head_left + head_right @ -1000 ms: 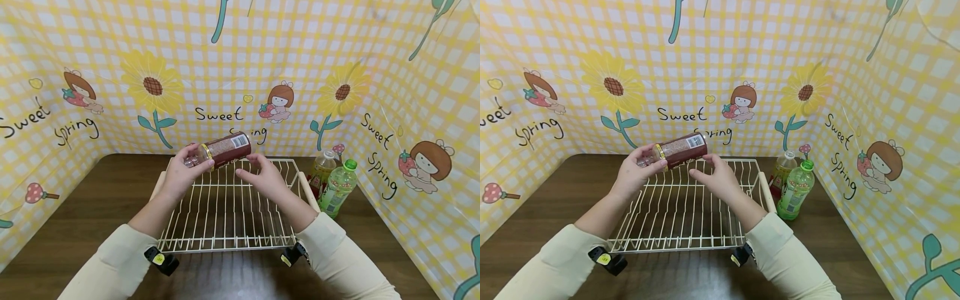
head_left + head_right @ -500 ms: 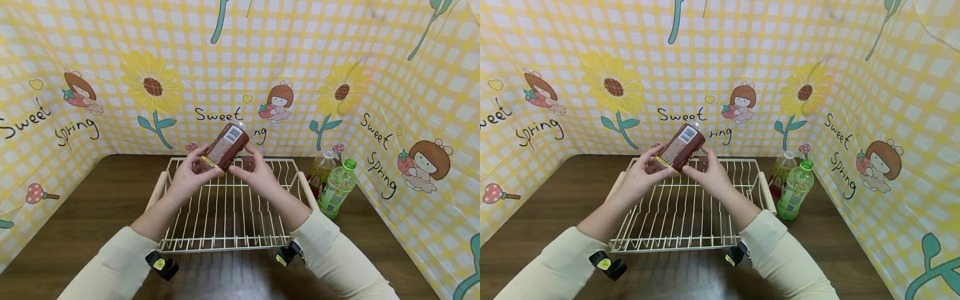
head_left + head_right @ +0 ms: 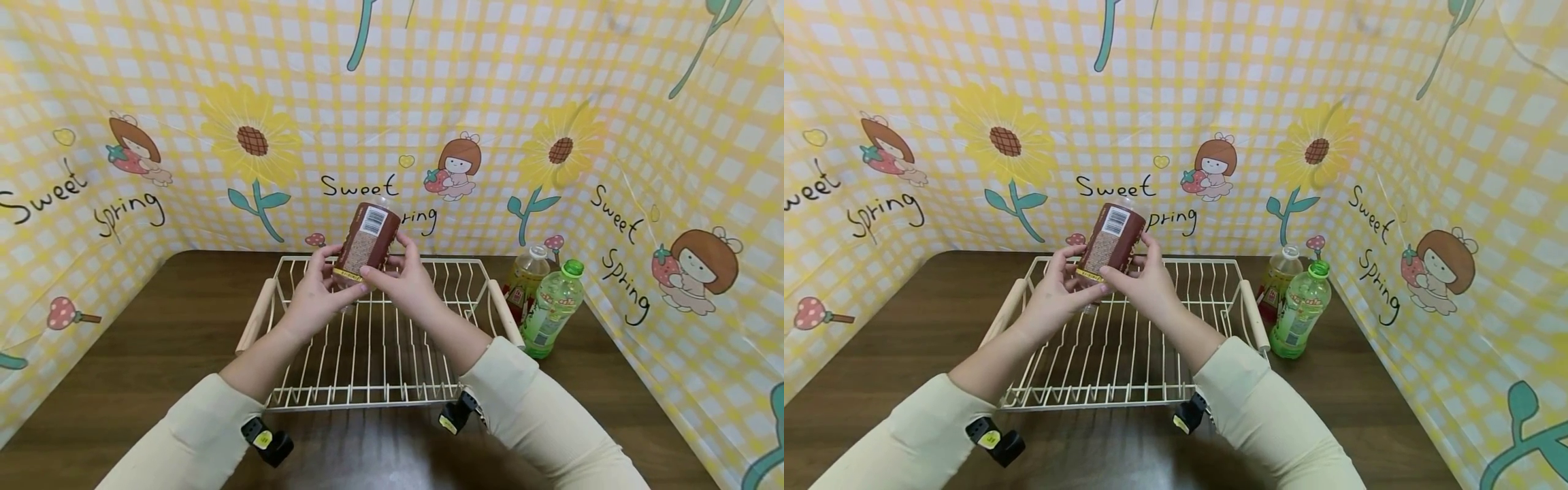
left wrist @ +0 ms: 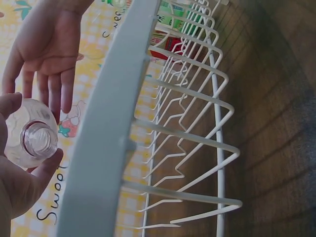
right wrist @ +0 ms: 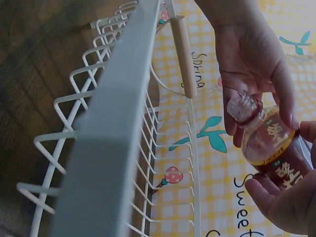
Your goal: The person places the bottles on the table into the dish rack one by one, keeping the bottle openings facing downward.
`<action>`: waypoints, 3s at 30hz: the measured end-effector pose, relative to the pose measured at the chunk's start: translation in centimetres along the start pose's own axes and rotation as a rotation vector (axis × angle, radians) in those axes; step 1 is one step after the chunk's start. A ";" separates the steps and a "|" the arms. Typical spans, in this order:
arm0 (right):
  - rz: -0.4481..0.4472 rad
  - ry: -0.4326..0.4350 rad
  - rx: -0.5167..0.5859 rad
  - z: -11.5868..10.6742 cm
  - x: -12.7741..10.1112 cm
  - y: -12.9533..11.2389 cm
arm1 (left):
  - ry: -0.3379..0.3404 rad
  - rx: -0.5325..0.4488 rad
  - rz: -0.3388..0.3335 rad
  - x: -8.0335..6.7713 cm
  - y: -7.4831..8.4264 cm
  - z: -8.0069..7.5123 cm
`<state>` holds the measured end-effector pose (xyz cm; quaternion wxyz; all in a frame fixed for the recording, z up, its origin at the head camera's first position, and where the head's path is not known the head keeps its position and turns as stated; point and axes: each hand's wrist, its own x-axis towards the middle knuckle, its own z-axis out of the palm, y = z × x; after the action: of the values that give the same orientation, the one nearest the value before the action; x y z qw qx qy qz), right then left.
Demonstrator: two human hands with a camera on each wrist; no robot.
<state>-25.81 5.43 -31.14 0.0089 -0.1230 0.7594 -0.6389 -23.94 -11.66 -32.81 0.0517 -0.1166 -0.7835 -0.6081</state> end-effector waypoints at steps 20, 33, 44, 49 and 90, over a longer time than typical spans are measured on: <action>0.136 -0.003 0.116 3.7 2.8 -0.5 | 0.002 0.199 -0.051 -1.0 -0.2 -5.0; 0.249 -0.061 0.145 4.6 4.8 1.7 | -0.084 0.146 -0.300 -2.6 -6.0 -10.5; 0.326 -0.158 0.111 5.2 5.6 2.7 | -0.041 0.028 -0.284 -2.7 -7.1 -10.0; 0.389 -0.178 0.135 5.4 5.8 3.4 | -0.040 0.027 -0.294 -2.8 -7.1 -9.9; 0.364 -0.205 -0.054 5.7 5.0 4.1 | -0.038 0.031 -0.277 -2.7 -7.0 -10.1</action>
<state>-30.47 -0.44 -35.49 0.1983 -0.0484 0.7811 -0.5901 -23.61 -23.31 -37.43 -0.0457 -0.0179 -0.8022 -0.5951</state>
